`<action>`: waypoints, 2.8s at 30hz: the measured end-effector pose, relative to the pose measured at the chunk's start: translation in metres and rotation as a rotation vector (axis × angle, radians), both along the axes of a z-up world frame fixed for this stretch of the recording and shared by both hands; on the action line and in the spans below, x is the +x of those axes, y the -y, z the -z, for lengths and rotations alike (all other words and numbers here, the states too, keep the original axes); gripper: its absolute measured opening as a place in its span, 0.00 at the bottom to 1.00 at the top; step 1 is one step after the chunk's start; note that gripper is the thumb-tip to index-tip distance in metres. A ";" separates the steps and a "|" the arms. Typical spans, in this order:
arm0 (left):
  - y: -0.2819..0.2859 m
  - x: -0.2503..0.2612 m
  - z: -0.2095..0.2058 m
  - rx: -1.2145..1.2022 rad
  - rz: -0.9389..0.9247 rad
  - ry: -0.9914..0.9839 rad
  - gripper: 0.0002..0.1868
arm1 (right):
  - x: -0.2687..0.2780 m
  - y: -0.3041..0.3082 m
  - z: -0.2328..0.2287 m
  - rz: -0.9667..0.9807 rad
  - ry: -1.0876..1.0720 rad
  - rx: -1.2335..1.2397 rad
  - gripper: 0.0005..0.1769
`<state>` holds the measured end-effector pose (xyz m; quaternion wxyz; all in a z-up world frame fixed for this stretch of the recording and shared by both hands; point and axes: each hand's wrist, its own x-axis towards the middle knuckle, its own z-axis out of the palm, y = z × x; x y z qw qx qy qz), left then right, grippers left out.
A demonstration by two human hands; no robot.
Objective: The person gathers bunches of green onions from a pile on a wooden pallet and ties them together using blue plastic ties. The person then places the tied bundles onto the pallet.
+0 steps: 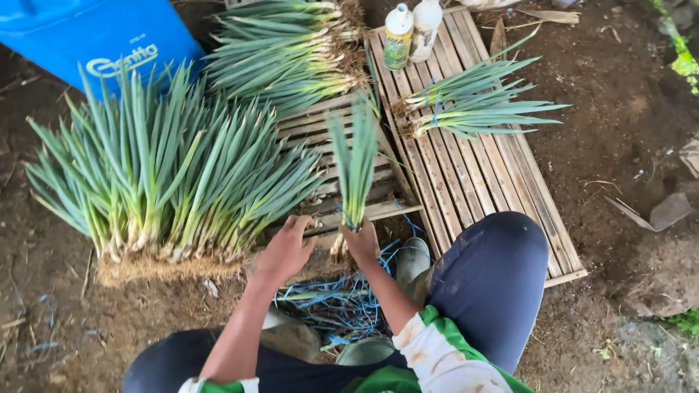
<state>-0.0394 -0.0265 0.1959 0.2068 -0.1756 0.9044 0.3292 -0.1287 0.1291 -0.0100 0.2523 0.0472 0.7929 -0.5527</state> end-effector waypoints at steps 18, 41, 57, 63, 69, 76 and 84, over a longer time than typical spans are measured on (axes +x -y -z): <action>0.024 -0.036 0.091 -0.104 -0.025 0.032 0.27 | -0.348 -0.022 -0.053 0.816 0.040 -0.116 0.62; 0.051 0.005 0.085 -0.097 -0.102 0.232 0.24 | -0.400 -0.047 0.087 0.481 0.272 0.144 0.35; 0.093 0.034 0.051 -0.455 0.163 -0.073 0.19 | -0.105 -0.008 0.042 -0.600 -0.107 0.419 0.29; 0.061 0.029 -0.028 -0.266 0.285 -0.065 0.22 | -0.046 -0.017 0.043 -0.706 -0.245 0.592 0.31; 0.056 0.018 -0.019 -0.211 0.320 0.002 0.27 | -0.020 -0.026 0.015 -0.796 -0.417 0.529 0.31; 0.045 0.013 0.004 -0.198 0.327 -0.081 0.23 | -0.035 -0.054 0.055 -0.419 -0.731 0.336 0.19; 0.042 0.012 -0.010 -0.218 0.327 -0.052 0.22 | -0.066 -0.137 0.172 -0.499 -0.192 0.701 0.08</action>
